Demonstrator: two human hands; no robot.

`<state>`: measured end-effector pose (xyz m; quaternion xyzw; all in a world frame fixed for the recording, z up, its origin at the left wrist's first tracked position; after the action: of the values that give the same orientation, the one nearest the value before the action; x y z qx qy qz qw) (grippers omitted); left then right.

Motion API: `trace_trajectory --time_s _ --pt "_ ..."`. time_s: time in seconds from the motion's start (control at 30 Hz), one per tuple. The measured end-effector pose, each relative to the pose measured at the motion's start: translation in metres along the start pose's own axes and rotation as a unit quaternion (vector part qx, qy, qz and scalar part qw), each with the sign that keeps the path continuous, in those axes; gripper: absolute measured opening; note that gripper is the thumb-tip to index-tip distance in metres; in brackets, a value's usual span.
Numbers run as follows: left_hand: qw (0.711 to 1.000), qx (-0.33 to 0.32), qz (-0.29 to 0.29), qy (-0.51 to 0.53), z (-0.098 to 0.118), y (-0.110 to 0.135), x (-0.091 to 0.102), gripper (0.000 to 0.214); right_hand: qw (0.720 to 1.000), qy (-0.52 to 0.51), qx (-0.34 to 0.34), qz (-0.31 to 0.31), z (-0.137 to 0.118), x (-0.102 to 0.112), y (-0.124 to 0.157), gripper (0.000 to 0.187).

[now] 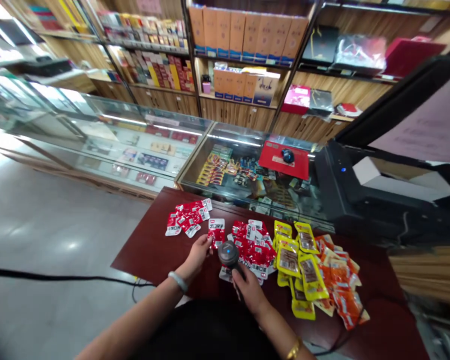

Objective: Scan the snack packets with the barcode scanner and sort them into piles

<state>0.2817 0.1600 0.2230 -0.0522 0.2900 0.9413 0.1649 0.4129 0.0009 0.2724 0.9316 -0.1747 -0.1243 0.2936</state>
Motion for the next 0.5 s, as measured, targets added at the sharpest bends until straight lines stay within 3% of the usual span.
trace_trajectory --time_s 0.2,0.33,0.43,0.5 --pt "0.998 0.040 -0.010 0.041 -0.017 -0.004 -0.045 0.042 0.998 -0.046 0.001 0.043 0.015 0.031 0.004 0.054" --pt "0.995 0.058 -0.076 0.026 -0.032 -0.005 -0.086 0.043 0.994 -0.068 -0.010 0.082 0.022 0.048 0.011 0.055" --pt "0.979 0.065 -0.163 -0.103 -0.037 -0.009 -0.107 0.039 0.991 -0.070 -0.027 0.112 0.021 0.057 0.017 0.057" --pt "0.959 0.017 -0.161 -0.234 -0.027 -0.017 -0.098 0.033 0.989 -0.072 -0.029 0.127 0.020 0.060 0.019 0.057"
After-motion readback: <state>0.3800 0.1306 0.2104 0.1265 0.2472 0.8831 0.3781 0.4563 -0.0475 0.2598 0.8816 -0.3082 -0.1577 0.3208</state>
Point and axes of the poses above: each hand's wrist, its own y-axis away from the middle knuckle, its own x-axis out of the back of the hand, z = x × y, the point moved 5 cm from there along -y, towards the middle knuckle
